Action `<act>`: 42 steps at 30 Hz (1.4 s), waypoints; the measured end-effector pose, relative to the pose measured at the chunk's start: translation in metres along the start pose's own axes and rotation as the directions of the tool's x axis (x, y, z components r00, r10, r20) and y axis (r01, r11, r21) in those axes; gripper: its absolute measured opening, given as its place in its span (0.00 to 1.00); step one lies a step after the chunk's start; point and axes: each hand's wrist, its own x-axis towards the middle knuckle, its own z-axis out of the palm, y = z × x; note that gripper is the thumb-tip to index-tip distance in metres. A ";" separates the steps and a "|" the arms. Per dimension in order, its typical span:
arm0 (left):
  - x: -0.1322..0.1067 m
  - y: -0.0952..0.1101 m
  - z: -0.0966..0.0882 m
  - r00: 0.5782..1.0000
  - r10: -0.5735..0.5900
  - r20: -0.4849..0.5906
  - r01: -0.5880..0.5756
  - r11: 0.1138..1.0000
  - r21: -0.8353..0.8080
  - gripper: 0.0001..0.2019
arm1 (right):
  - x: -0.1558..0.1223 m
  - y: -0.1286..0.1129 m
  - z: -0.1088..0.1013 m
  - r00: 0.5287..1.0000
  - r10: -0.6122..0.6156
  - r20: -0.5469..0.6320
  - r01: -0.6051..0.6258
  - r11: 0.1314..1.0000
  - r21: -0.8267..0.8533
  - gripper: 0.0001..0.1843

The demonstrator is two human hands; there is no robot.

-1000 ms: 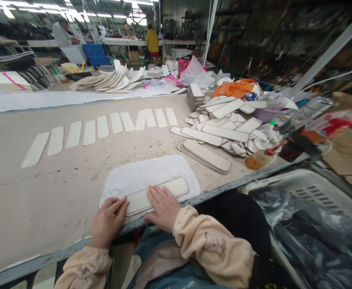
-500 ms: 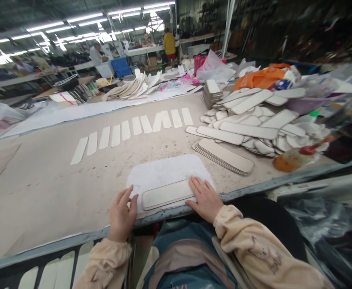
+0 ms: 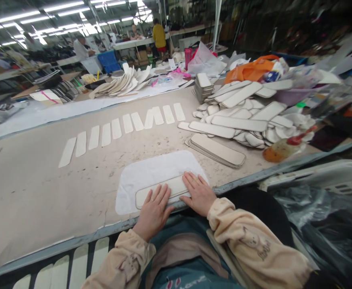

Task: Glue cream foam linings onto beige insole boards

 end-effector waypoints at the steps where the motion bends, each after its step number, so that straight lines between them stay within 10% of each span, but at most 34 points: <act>1: -0.004 -0.005 0.000 1.000 0.001 0.005 -0.001 1.000 0.011 0.27 | 0.000 0.000 -0.001 1.000 0.003 0.005 -0.003 1.000 0.009 0.38; 7: -0.008 -0.010 0.004 1.000 0.003 0.000 -0.003 1.000 0.003 0.26 | 0.004 0.002 -0.011 0.999 0.037 0.006 -0.038 0.996 0.085 0.35; 12: -0.007 -0.009 0.006 0.999 -0.008 -0.032 0.006 0.999 -0.036 0.26 | 0.021 0.007 -0.019 0.945 0.328 0.013 -0.326 0.932 0.159 0.37; 17: -0.014 -0.005 0.000 0.967 -0.163 -0.194 0.068 0.905 -0.421 0.22 | 0.031 0.005 -0.026 0.875 0.454 0.167 -0.446 0.621 0.645 0.28; 19: -0.018 0.006 -0.007 0.893 -0.394 -0.216 0.132 0.689 -0.713 0.17 | 0.029 -0.001 -0.032 0.854 0.470 0.221 -0.401 0.326 0.856 0.21; 22: -0.018 0.031 -0.021 0.810 -0.554 0.193 0.238 0.009 -0.971 0.14 | 0.021 -0.014 -0.042 0.836 0.498 0.229 -0.260 -0.008 0.966 0.22; 24: -0.009 0.047 -0.029 0.812 -0.404 0.421 0.237 -0.431 -0.871 0.15 | 0.012 -0.024 -0.047 0.830 0.511 0.223 -0.198 -0.105 0.975 0.22; 27: 0.010 0.061 -0.040 0.820 -0.379 0.429 0.049 -0.701 -0.712 0.18 | -0.001 -0.036 -0.049 0.845 0.487 0.220 -0.173 -0.140 0.975 0.22; 32: 0.035 0.066 -0.050 0.673 -0.599 0.433 -0.143 -0.681 -0.718 0.20 | -0.012 -0.040 -0.046 0.849 0.486 0.210 -0.181 -0.107 0.978 0.23; 42: 0.063 0.039 -0.059 0.687 -0.606 0.402 -0.126 -0.643 -0.755 0.17 | 0.028 -0.015 -0.060 0.883 0.454 0.123 -0.158 0.040 0.987 0.20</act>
